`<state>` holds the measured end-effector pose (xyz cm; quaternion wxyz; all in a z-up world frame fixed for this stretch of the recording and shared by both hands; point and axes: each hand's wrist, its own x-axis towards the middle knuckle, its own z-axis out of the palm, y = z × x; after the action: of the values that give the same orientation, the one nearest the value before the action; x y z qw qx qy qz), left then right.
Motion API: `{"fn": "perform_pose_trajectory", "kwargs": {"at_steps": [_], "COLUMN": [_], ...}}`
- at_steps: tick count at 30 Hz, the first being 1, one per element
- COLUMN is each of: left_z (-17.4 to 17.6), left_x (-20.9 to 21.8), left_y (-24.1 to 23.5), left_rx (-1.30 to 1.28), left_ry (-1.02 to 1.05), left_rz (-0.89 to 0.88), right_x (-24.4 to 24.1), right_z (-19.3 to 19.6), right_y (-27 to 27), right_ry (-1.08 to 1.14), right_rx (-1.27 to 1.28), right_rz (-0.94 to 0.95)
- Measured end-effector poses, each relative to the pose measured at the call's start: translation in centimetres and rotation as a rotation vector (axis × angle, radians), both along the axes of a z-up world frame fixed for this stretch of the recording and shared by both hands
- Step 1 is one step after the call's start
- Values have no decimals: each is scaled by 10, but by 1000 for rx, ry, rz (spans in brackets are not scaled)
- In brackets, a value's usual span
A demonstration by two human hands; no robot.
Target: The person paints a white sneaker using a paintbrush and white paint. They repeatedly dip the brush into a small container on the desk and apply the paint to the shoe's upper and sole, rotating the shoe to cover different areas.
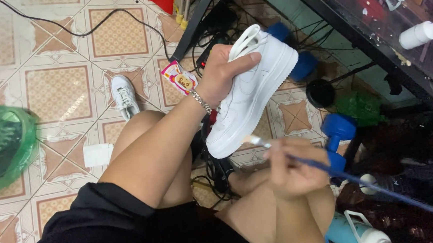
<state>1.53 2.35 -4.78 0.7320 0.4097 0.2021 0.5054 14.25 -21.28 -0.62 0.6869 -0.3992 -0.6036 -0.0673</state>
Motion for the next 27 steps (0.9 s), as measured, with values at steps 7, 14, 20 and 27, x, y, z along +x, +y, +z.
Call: {"fn": "perform_pose_trajectory", "kwargs": {"at_steps": [7, 14, 20, 27], "left_z": [-1, 5, -2, 4], "left_x": [-3, -5, -4, -8], "left_y": [2, -1, 3, 2], "left_rx": [1, 33, 54, 45], "left_ry": [-28, -30, -19, 21], "left_rz": [-4, 15, 34, 36], "right_x": [-12, -7, -10, -7], "right_z": [27, 24, 28, 26], "right_y": [-1, -3, -3, -6], "right_ry": [54, 83, 68, 33], "right_rx": [-52, -77, -82, -84], "right_rz": [18, 6, -21, 35]}}
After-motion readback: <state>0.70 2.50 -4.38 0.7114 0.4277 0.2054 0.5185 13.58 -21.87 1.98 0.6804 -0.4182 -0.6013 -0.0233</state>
